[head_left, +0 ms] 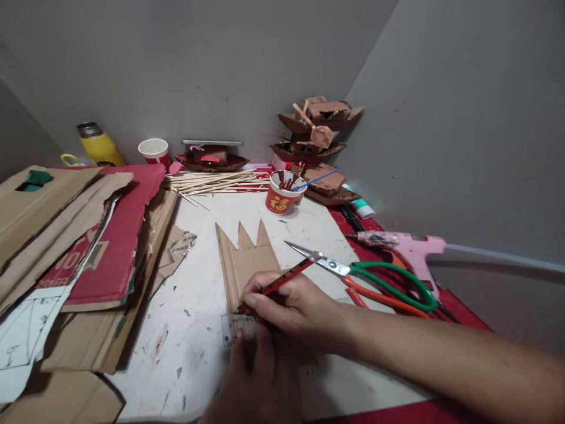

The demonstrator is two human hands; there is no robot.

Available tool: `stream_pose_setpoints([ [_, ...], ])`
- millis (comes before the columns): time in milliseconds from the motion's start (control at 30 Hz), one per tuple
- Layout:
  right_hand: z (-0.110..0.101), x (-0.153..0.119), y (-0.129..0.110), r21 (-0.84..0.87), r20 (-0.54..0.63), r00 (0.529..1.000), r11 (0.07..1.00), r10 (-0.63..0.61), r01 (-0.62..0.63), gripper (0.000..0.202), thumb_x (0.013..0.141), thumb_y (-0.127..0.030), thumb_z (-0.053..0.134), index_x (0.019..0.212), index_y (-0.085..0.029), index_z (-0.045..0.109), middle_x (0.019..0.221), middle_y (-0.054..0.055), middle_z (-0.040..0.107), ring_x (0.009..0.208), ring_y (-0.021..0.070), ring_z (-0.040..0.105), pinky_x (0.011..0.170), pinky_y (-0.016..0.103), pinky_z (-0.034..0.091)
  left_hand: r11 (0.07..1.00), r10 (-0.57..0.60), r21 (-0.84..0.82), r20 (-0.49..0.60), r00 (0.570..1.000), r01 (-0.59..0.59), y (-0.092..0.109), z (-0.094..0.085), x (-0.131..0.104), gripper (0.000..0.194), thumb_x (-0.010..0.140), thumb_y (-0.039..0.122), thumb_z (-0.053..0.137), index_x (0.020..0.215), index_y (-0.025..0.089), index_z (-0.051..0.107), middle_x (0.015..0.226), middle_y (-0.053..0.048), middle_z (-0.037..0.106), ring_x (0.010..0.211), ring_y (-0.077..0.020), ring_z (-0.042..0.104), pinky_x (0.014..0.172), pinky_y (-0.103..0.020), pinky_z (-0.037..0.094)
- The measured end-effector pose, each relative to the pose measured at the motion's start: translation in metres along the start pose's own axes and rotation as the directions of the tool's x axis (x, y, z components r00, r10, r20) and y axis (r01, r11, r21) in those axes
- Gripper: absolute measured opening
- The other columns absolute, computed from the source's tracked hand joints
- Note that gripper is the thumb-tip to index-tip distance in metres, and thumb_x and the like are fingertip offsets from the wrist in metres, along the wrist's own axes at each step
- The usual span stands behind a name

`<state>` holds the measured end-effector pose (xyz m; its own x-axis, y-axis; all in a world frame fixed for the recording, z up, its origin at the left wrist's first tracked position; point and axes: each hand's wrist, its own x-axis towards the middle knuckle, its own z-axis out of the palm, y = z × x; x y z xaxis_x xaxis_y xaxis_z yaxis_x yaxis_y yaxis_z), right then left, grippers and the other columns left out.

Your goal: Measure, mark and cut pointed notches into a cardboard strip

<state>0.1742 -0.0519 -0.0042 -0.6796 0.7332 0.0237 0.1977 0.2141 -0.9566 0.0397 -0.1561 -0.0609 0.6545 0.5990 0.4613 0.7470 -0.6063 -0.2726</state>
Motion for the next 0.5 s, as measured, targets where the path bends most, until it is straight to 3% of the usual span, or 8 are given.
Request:
stream_pose_setpoints([
  [167,0.001,0.003,0.007,-0.083,0.03,0.999,0.996,-0.03,0.033,0.02,0.093,-0.021,0.05,0.082,-0.015,0.065,0.075,0.002,0.063,0.068,0.0133,0.058,0.062,0.023,0.048,1.0,0.01,-0.009,0.004,1.0,-0.01,-0.001,-0.001,0.001,0.046,0.102,0.041,0.037,0.118,0.015,0.071,0.11,-0.01,0.075,0.103,-0.0294,0.063,0.079,-0.041,0.052],
  [500,0.0,0.013,0.004,-0.064,0.075,0.997,0.998,0.018,-0.014,0.019,0.092,-0.022,0.052,0.077,-0.016,0.061,0.068,-0.001,0.059,0.061,0.0113,0.053,0.054,0.021,0.043,1.0,0.012,-0.026,0.067,0.998,-0.011,0.001,-0.004,0.001,0.052,0.1,0.051,0.038,0.124,0.017,0.07,0.116,-0.011,0.074,0.108,-0.0307,0.063,0.081,-0.042,0.054],
])
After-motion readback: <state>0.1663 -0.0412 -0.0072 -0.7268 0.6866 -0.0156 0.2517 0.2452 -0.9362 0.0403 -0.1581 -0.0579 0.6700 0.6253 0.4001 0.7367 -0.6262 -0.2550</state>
